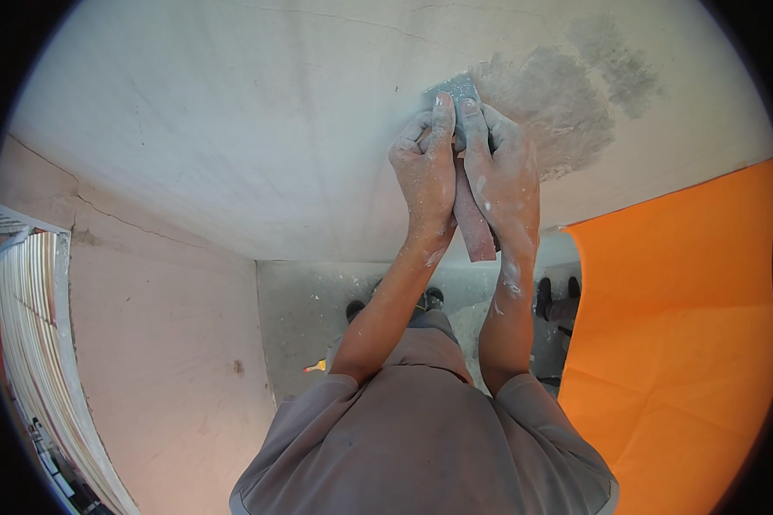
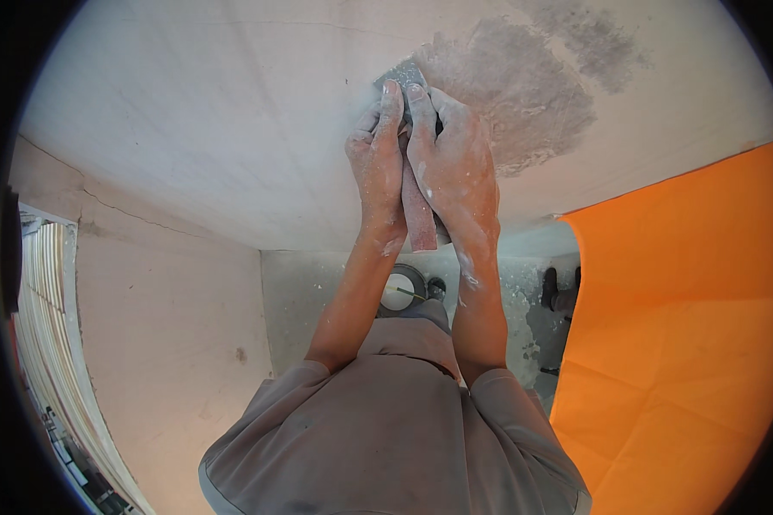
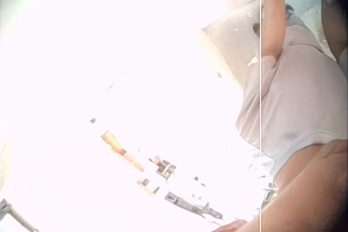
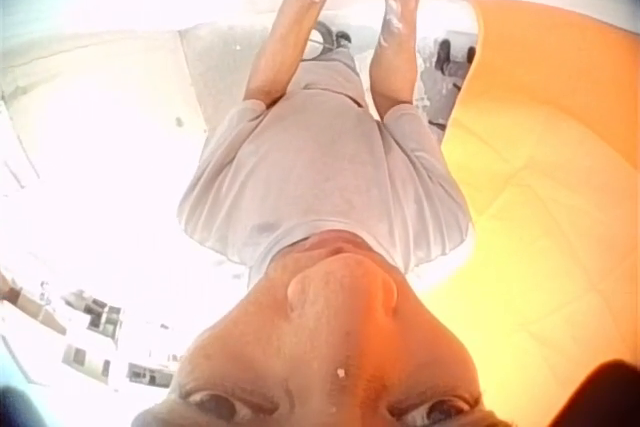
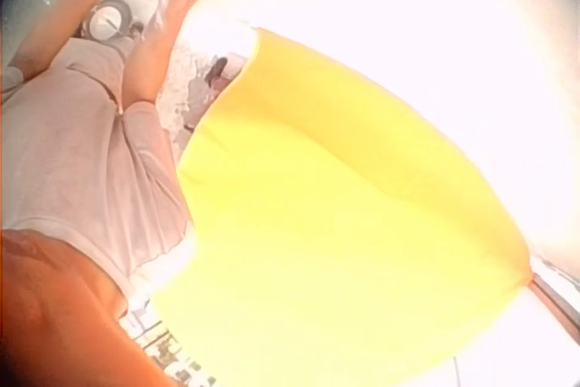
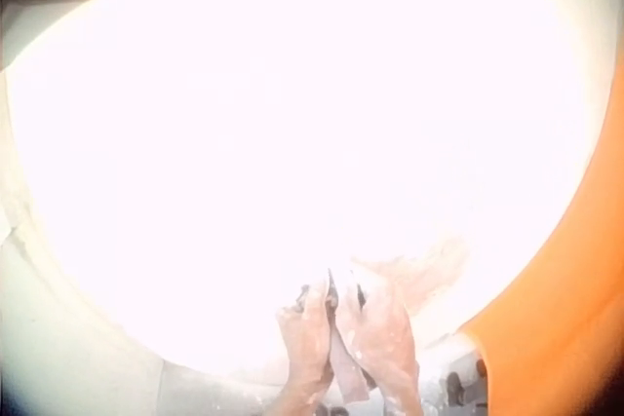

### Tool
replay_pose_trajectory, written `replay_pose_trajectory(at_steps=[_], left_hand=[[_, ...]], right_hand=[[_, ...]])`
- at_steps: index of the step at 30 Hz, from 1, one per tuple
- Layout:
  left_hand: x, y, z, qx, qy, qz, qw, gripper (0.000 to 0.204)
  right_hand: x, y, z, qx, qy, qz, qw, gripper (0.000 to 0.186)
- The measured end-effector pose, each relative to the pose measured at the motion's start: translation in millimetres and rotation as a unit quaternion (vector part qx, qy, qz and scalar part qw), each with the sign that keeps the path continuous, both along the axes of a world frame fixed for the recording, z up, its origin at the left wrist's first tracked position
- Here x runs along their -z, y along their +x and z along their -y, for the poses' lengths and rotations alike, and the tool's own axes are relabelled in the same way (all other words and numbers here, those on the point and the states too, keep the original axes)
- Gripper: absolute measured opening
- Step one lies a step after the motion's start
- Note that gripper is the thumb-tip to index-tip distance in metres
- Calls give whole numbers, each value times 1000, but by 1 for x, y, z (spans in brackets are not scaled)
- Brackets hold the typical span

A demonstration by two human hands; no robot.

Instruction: Scraping and smoothing plaster on a wall using a putty knife.

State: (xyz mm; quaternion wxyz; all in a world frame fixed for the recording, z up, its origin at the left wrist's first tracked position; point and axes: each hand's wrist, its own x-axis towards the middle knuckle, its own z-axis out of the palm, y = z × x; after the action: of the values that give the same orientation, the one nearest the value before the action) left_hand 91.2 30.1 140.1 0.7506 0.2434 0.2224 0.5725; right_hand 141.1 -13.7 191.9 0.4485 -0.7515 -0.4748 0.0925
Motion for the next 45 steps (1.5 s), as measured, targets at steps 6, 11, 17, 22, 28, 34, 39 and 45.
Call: replay_pose_trajectory(at_steps=[6, 11, 17, 22, 28, 34, 39, 45], left_hand=[[10, -1, 7, -18, 7, -37, 999, 31], [-4, -19, 3, -13, 43, -48, 998, 32], [6, -17, -1, 8, 25, -113, 993, 30], [12, -24, -8, -1, 47, -112, 993, 32], [8, -26, -4, -24, 101, -116, 988, 23], [-3, -22, -4, -26, 90, -118, 989, 23], [3, -27, -13, -14, 134, -165, 977, 25], [7, -29, -14, 12, 127, -173, 977, 24]], right_hand=[[16, 9, -1, -19, 8, -9, 1000, 44], [13, 2, -7, -50, 55, -5, 997, 46], [25, 1, -2, -26, 47, -45, 998, 45], [23, 4, -7, -33, 47, -48, 997, 44], [29, 6, -5, -37, 68, -25, 997, 44], [22, 3, -14, -26, 111, -38, 993, 46], [26, 9, -13, -42, 104, -57, 992, 48], [26, 8, -2, -20, 49, -49, 997, 47]])
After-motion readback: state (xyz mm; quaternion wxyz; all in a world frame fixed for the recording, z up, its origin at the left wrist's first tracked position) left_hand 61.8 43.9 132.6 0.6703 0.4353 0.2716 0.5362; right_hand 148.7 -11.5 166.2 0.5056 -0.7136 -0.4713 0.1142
